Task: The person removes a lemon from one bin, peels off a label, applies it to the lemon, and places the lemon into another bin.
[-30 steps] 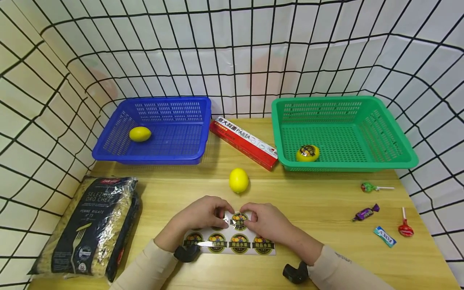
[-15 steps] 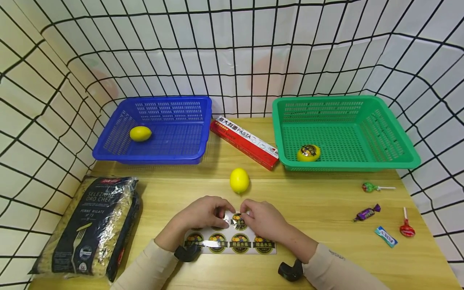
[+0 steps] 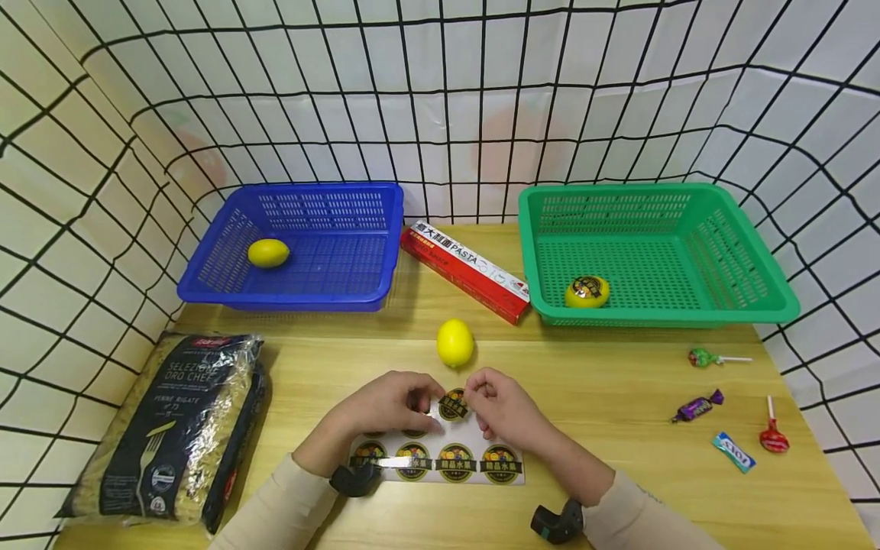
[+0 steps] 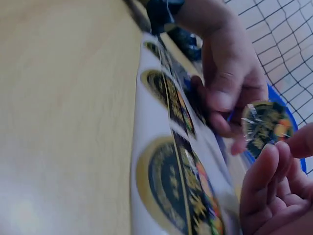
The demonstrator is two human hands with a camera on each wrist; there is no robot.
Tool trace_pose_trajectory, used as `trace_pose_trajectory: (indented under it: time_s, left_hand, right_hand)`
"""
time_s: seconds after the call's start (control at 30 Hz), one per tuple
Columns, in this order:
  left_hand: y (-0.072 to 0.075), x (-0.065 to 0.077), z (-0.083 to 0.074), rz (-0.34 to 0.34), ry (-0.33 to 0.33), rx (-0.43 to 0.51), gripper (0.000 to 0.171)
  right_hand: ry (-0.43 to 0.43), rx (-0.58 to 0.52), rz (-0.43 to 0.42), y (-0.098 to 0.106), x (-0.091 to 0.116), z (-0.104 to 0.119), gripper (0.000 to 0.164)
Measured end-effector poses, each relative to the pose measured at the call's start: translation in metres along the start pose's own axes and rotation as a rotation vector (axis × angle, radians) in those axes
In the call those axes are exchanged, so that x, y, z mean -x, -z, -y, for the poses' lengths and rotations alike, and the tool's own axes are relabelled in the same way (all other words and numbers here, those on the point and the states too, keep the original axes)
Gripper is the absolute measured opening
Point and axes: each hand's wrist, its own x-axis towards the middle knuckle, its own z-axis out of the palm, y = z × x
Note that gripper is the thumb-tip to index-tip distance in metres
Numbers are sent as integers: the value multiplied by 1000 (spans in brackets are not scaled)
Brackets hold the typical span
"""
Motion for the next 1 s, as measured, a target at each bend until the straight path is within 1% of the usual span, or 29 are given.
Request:
trace_pose_trajectory:
  time_s: [0.07,0.13,0.23,0.27,0.3,0.4,0.5,0.57,0.63,0.73,0.8,0.83,0.9,1.0]
  left_hand:
    - [0,1,0,-29,-10,87,37]
    - [-1,1,-1,-55,-37,191,35]
    - [-3,1,-4,-91,-69,284,26]
    - [-4,0,-4,-99,-75,315,21]
    - [-4,-1,-5,-111,-81,336,17]
    - [-6,-2,-5,-160,-85,349,11]
    - [-7,-2,-5,-206,-87,349,9]
    - [-7,-2,-5,-228,-83,357,10]
    - [-7,-2,-5,-241,-76,359,10]
    - [-6,-2,-5,-261,-69,342,9]
    - [-6,-2,-5,-266,-68,331,8]
    - [-6,-2,-6,-268,-68,325,7]
    - [-6,-2,-6,-270,-73,310,7]
    - [-5,-2,-6,-267,-82,295,7]
  right_hand:
    - [10,-103,-11,-1,-1,0,20]
    - [15,-226,-14,-2,-2,0,16]
    - [18,-385,-13,-4,-2,0,9]
    - [24,-420,-7,-4,-2,0,6]
    - [34,-446,0,-5,-2,0,5]
    - [71,-500,28,-7,-1,0,4]
    - [75,-520,46,-9,0,1,4]
    - [50,-483,30,-10,0,2,2]
    - [33,-399,-18,-12,-1,4,8]
    - [32,-195,-149,-13,-2,7,22]
    - [54,-56,-243,-13,-3,9,26]
    - [65,0,-285,-13,-3,10,26]
    - [102,83,-342,-12,-4,11,21]
    - [167,128,-379,-10,-4,11,11]
